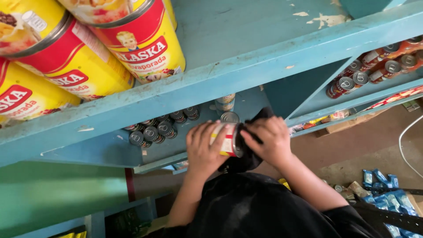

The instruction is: Wiping down canned goods with a cloth and organizing them on the grocery store shelves.

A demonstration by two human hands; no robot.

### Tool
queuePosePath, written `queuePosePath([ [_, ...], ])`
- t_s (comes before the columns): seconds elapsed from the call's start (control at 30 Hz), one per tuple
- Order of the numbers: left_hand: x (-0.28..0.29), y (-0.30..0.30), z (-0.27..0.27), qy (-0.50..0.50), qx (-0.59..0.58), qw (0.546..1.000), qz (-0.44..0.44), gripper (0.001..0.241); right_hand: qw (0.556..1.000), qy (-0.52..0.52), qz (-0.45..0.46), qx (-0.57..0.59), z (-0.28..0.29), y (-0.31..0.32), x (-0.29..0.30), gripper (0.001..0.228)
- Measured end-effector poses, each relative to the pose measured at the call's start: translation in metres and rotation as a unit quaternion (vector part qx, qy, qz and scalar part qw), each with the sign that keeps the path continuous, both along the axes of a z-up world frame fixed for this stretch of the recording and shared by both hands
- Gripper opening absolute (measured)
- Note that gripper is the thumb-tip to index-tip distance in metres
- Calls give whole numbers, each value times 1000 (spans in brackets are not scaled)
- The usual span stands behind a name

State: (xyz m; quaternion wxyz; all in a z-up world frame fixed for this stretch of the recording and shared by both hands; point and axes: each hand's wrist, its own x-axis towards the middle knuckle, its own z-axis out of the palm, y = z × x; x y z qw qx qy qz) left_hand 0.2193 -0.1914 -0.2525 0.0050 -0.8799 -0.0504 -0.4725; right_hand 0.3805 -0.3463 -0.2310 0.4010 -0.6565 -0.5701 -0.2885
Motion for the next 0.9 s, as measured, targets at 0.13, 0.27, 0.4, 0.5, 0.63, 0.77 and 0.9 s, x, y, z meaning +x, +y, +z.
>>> queuePosePath([
  [0.13, 1, 2, 6, 20, -5, 1000, -8, 76, 997, 19, 77, 2, 7, -11, -32, 14],
  [0.27, 4, -17, 3, 14, -15, 999, -37, 64, 999, 10, 40, 4, 11, -15, -13, 17],
  [0.4, 2, -7, -6, -10, 22, 1000, -4, 54, 1000, -19, -8, -11, 4, -7, -5, 21],
  [0.5, 8, -3, 8, 10, 3, 1000, -22, 68, 998, -2, 58, -2, -5, -11, -32, 26],
  [0.63, 14, -29, 2, 11, -39, 998, -40, 46, 999, -2, 43, 3, -1, -15, -12, 26],
  [0.77, 17, -26, -3, 22, 2, 999, -31, 59, 999, 34, -26, 6, -25, -13, 9, 25],
  [0.9, 14, -21, 1, 61, -2, 998, -33, 83, 995, 78, 46, 33, -25, -28, -30, 16],
])
